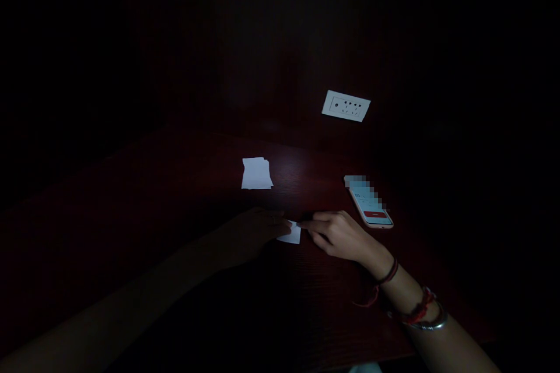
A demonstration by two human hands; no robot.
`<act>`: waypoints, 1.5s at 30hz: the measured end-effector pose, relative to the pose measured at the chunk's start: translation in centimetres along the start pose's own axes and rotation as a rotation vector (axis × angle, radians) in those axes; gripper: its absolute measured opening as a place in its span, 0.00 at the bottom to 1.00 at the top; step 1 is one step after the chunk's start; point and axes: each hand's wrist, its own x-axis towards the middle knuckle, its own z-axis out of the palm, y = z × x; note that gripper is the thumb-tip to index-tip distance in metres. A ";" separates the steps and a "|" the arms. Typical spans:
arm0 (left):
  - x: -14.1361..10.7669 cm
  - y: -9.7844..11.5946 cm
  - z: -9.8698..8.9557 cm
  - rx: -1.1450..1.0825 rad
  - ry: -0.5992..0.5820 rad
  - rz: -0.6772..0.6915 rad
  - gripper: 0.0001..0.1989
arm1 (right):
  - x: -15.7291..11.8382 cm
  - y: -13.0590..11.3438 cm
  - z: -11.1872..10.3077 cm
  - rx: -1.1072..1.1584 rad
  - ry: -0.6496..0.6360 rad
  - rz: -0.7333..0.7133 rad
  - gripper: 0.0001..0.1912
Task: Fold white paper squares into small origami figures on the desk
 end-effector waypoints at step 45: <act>0.2 -0.5 0.3 0.072 -0.001 -0.009 0.23 | -0.2 0.3 -0.2 0.020 -0.018 -0.028 0.16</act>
